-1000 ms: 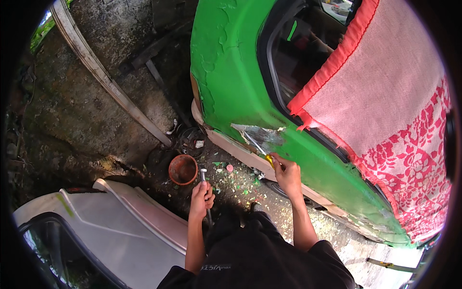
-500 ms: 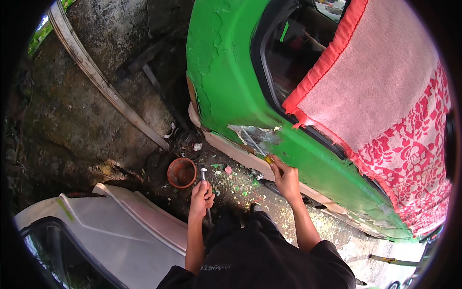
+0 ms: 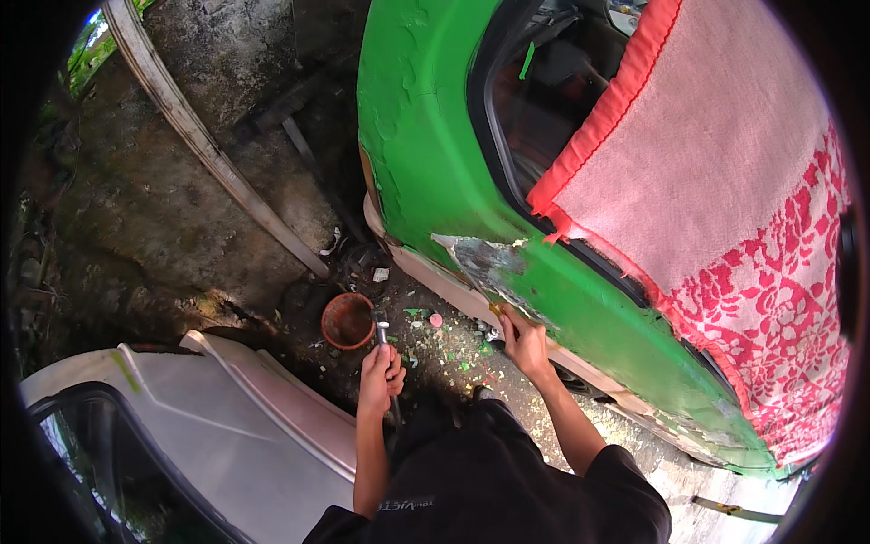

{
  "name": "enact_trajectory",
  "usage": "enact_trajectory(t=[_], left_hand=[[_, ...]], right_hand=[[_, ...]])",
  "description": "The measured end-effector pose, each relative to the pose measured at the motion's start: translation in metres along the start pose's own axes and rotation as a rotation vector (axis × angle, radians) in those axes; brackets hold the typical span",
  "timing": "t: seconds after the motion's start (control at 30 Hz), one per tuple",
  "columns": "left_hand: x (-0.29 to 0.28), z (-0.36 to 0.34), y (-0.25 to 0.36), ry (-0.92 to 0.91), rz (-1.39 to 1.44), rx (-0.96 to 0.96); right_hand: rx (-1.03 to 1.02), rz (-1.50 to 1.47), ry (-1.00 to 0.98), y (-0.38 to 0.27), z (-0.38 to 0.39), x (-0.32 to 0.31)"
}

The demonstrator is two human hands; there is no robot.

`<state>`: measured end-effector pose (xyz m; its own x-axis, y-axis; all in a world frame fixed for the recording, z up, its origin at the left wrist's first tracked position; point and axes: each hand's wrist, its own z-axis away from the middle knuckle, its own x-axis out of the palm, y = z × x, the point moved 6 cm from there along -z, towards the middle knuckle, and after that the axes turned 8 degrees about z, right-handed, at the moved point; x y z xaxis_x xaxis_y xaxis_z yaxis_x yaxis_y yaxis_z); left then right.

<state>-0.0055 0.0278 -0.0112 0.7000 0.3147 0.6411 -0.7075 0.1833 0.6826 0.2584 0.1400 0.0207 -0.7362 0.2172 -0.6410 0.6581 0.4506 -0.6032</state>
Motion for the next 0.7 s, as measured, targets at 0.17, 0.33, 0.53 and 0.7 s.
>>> enact_trajectory(t=[0.17,0.33,0.53,0.7], left_hand=[[0.005,0.007,-0.005,0.037,-0.005,0.021],[0.01,0.015,-0.013,0.072,0.003,0.055],[0.023,0.023,-0.024,0.103,0.014,0.086],[0.03,0.026,-0.041,0.131,0.032,0.11]], right_hand=[[0.122,0.137,-0.186,0.023,-0.007,0.013],[0.102,0.023,-0.115,0.024,-0.009,0.006],[0.317,-0.24,-0.368,0.061,0.005,0.031],[0.694,-0.961,-0.663,0.051,0.031,0.022]])
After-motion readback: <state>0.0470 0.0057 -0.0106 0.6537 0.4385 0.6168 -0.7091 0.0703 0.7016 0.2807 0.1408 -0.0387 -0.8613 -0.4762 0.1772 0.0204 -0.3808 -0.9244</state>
